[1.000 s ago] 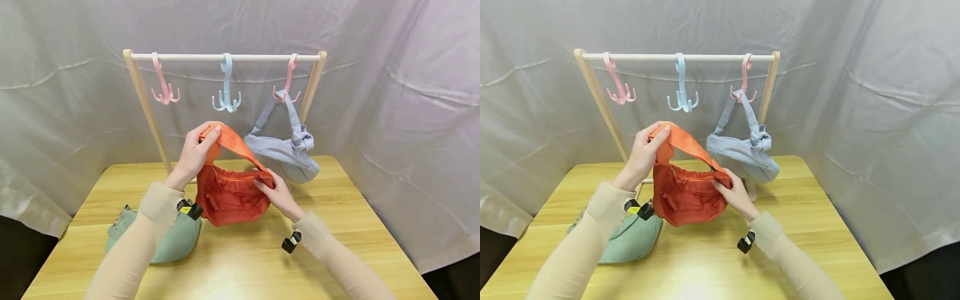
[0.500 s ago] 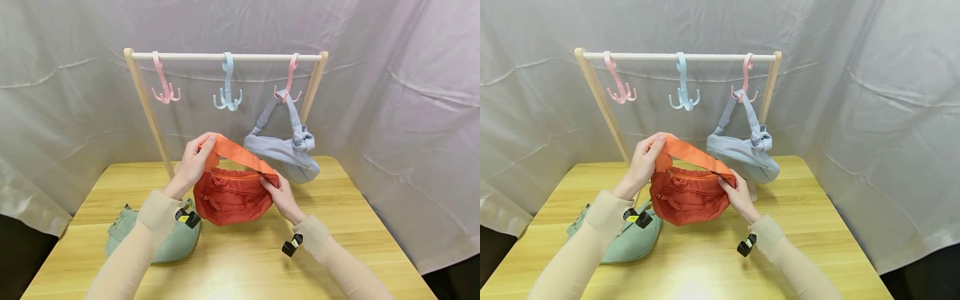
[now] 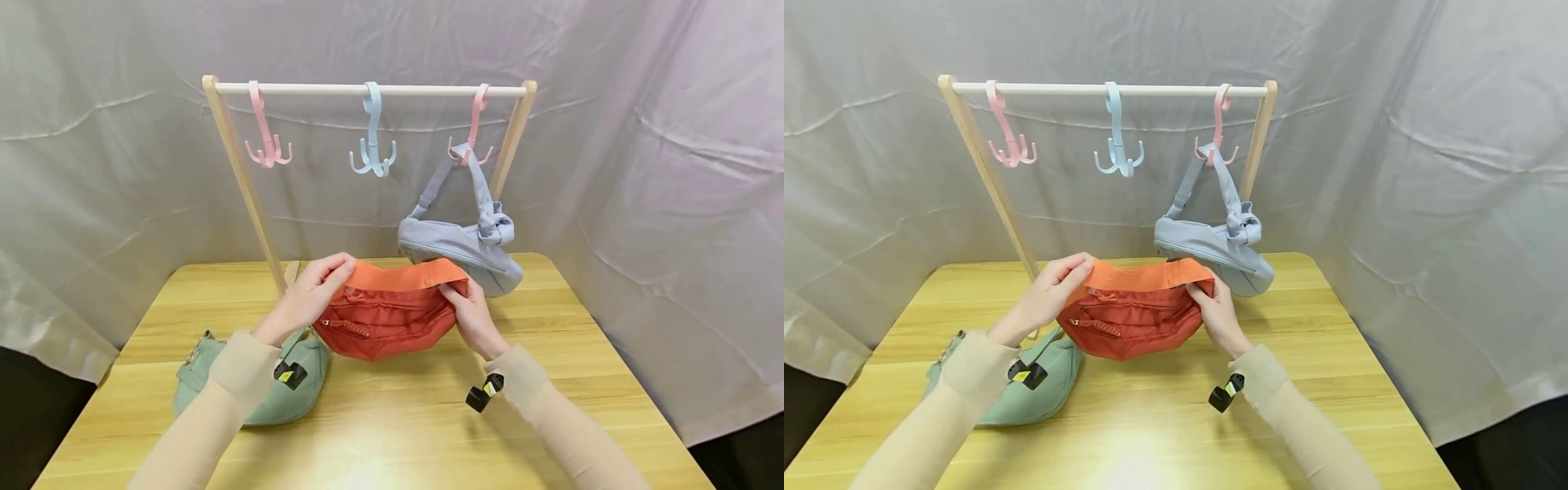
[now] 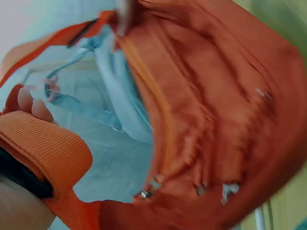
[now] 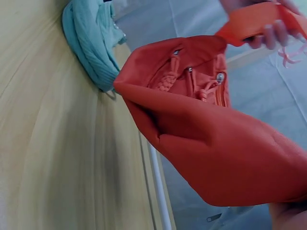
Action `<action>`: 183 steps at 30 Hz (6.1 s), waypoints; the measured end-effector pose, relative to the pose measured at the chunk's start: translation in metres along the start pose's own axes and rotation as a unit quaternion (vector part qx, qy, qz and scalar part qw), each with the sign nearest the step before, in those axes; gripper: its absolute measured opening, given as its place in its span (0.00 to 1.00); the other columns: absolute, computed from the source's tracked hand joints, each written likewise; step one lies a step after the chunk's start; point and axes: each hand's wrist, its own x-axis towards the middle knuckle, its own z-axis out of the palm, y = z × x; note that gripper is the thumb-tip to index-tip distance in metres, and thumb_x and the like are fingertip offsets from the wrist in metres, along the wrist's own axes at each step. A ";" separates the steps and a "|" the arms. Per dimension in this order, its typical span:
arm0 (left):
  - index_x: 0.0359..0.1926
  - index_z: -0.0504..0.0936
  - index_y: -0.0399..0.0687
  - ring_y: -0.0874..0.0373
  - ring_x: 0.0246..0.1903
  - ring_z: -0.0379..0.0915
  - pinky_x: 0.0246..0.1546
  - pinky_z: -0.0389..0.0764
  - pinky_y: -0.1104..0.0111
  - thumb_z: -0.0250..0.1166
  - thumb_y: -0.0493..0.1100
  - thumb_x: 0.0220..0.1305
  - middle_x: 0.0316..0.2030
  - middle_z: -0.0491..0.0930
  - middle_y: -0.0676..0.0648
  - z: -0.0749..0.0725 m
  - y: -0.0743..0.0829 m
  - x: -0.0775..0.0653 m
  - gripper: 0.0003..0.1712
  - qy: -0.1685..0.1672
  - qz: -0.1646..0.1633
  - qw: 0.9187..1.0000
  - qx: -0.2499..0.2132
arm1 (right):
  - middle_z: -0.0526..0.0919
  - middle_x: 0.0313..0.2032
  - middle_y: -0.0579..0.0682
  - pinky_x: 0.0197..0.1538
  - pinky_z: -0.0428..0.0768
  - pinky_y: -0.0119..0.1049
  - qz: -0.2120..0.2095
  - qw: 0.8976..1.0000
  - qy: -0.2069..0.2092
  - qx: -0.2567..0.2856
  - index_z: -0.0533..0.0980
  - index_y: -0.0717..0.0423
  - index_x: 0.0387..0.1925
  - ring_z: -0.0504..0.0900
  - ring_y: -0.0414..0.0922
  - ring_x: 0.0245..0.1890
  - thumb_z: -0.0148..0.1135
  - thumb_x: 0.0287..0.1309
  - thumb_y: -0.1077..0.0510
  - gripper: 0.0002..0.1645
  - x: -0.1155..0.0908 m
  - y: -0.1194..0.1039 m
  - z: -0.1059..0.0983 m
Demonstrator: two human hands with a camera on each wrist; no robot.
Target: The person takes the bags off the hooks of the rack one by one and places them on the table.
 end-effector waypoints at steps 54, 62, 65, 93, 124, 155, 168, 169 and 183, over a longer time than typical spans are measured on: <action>0.75 0.61 0.50 0.56 0.54 0.78 0.52 0.80 0.70 0.70 0.35 0.59 0.63 0.75 0.37 0.008 -0.088 -0.054 0.45 -0.142 -0.075 0.981 -0.108 | 0.76 0.57 0.43 0.60 0.78 0.30 0.093 0.985 -0.036 0.137 0.68 0.52 0.66 0.79 0.37 0.54 0.43 0.77 0.63 0.21 -0.014 -0.010 -0.019; 0.67 0.72 0.46 0.65 0.43 0.79 0.46 0.79 0.72 0.70 0.38 0.63 0.54 0.82 0.39 0.011 -0.087 -0.053 0.32 -0.098 -0.123 0.987 -0.034 | 0.83 0.50 0.40 0.59 0.78 0.30 0.108 0.977 -0.043 0.180 0.77 0.45 0.53 0.81 0.35 0.52 0.39 0.78 0.61 0.19 -0.018 -0.002 -0.025; 0.65 0.74 0.47 0.64 0.41 0.78 0.45 0.79 0.71 0.70 0.42 0.64 0.52 0.84 0.41 0.012 -0.085 -0.053 0.30 -0.101 -0.153 0.983 -0.009 | 0.84 0.46 0.39 0.57 0.78 0.29 0.118 0.973 -0.040 0.193 0.76 0.45 0.49 0.81 0.34 0.49 0.38 0.78 0.59 0.17 -0.020 0.001 -0.027; 0.65 0.75 0.40 0.58 0.46 0.77 0.55 0.77 0.60 0.68 0.53 0.65 0.51 0.84 0.43 0.028 -0.098 -0.062 0.33 -0.114 -0.302 0.946 0.020 | 0.84 0.35 0.34 0.52 0.78 0.24 0.234 0.966 0.021 0.105 0.73 0.38 0.49 0.82 0.30 0.39 0.50 0.75 0.45 0.08 -0.025 0.027 -0.034; 0.48 0.81 0.41 0.63 0.25 0.75 0.32 0.73 0.68 0.62 0.54 0.70 0.26 0.85 0.52 0.014 -0.100 -0.067 0.20 -0.171 -0.265 0.935 0.162 | 0.81 0.25 0.37 0.35 0.78 0.25 0.229 0.962 0.033 -0.144 0.80 0.52 0.33 0.78 0.32 0.28 0.66 0.64 0.48 0.11 -0.013 0.046 -0.037; 0.47 0.83 0.38 0.57 0.33 0.75 0.36 0.76 0.64 0.66 0.48 0.64 0.36 0.84 0.43 -0.003 -0.103 -0.070 0.18 -0.107 -0.234 0.948 0.189 | 0.82 0.35 0.49 0.42 0.70 0.30 0.147 0.933 -0.039 -0.327 0.75 0.59 0.38 0.75 0.39 0.37 0.61 0.68 0.54 0.11 -0.011 0.064 -0.032; 0.39 0.82 0.39 0.59 0.24 0.70 0.28 0.71 0.68 0.68 0.42 0.64 0.25 0.81 0.48 -0.010 -0.106 -0.069 0.09 -0.077 -0.233 0.945 0.216 | 0.78 0.35 0.54 0.36 0.71 0.31 0.095 0.916 -0.087 -0.379 0.74 0.62 0.39 0.72 0.41 0.31 0.65 0.63 0.62 0.08 -0.002 0.065 -0.035; 0.38 0.81 0.40 0.59 0.23 0.69 0.27 0.70 0.68 0.68 0.41 0.64 0.24 0.80 0.48 -0.010 -0.107 -0.069 0.08 -0.075 -0.235 0.944 0.218 | 0.79 0.34 0.54 0.35 0.71 0.31 0.090 0.918 -0.086 -0.376 0.74 0.62 0.38 0.72 0.41 0.30 0.65 0.62 0.64 0.08 -0.002 0.065 -0.035; 0.41 0.82 0.42 0.53 0.35 0.76 0.38 0.77 0.60 0.69 0.41 0.62 0.37 0.82 0.44 -0.003 -0.105 -0.067 0.10 -0.071 -0.175 0.939 0.288 | 0.82 0.53 0.63 0.60 0.77 0.54 -0.034 0.890 -0.093 -0.444 0.71 0.64 0.57 0.81 0.58 0.55 0.64 0.63 0.63 0.22 -0.014 0.067 -0.032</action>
